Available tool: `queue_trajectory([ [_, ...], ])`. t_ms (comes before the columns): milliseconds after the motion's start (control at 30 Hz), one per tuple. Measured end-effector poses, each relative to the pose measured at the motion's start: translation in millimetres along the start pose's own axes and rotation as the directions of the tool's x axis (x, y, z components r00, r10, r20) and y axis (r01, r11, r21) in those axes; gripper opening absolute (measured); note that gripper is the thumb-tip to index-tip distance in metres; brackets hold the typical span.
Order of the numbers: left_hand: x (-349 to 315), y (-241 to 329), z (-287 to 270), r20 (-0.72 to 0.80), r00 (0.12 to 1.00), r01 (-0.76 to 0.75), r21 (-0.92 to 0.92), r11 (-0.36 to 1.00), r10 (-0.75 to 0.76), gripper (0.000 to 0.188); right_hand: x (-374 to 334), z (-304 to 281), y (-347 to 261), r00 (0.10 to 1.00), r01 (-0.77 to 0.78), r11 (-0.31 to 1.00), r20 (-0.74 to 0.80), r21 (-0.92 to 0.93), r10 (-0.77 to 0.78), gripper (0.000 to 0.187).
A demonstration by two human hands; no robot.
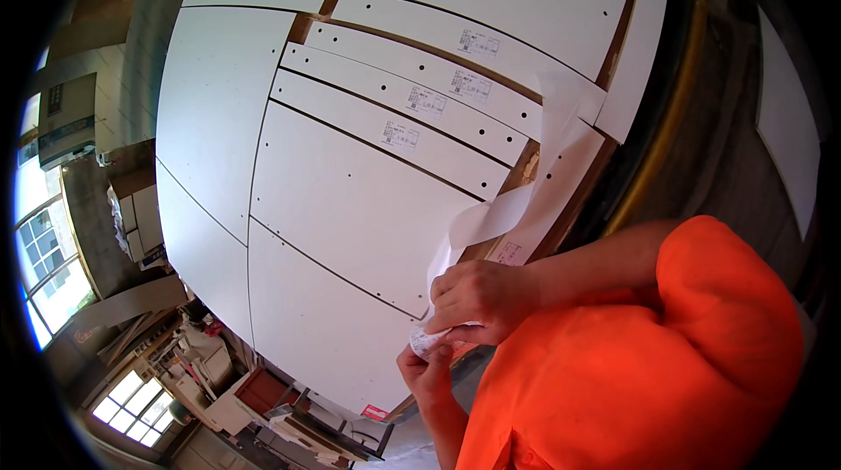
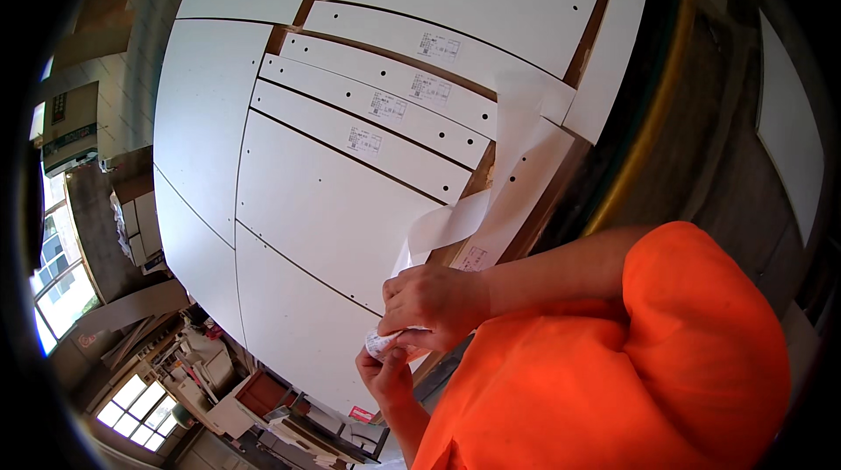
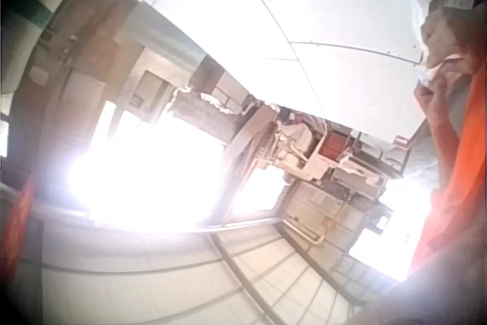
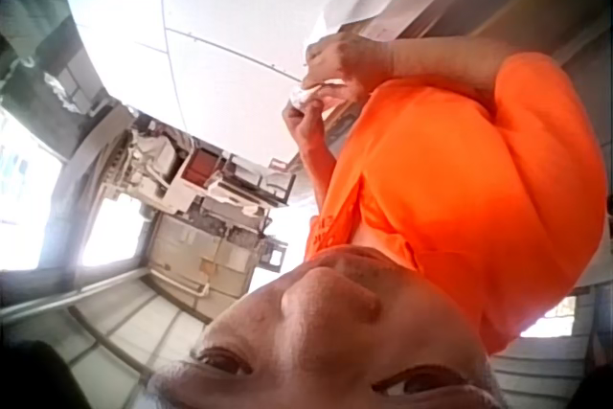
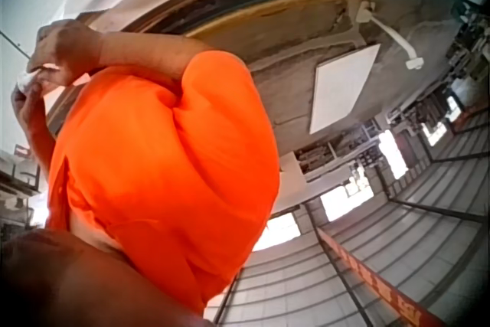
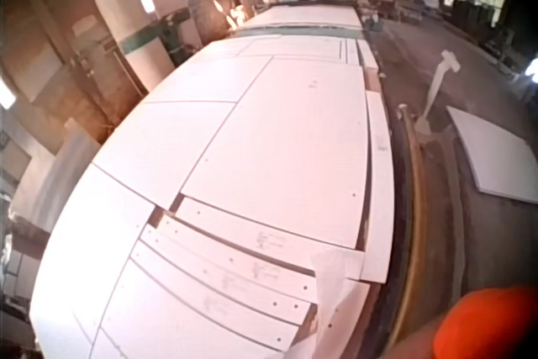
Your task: The person peels stickers from a roll and applies them to the surface of several white boards on a workbench.
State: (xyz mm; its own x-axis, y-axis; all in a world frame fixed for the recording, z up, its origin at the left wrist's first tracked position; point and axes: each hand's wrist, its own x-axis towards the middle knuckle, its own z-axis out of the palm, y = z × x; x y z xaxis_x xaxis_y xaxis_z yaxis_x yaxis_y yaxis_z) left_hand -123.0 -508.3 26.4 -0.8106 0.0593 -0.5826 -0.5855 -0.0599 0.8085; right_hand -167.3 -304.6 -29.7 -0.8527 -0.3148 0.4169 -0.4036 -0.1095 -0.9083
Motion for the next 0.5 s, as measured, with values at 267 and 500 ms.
queue_trajectory([
  [267, -3.3, -3.0, 4.1, 0.007, 1.000, 0.011, 0.034, 0.999, -0.011, 0.030, -1.0, -4.3, -0.7, 1.000, -0.021, 0.998, 0.018, 0.053, 0.021, 0.015],
  [500, -2.7, -2.1, 7.3, 0.011, 0.999, 0.037, 0.064, 0.997, -0.038, 0.034, -2.4, -7.0, -0.6, 0.997, -0.078, 0.987, 0.002, 0.143, 0.079, 0.015],
])
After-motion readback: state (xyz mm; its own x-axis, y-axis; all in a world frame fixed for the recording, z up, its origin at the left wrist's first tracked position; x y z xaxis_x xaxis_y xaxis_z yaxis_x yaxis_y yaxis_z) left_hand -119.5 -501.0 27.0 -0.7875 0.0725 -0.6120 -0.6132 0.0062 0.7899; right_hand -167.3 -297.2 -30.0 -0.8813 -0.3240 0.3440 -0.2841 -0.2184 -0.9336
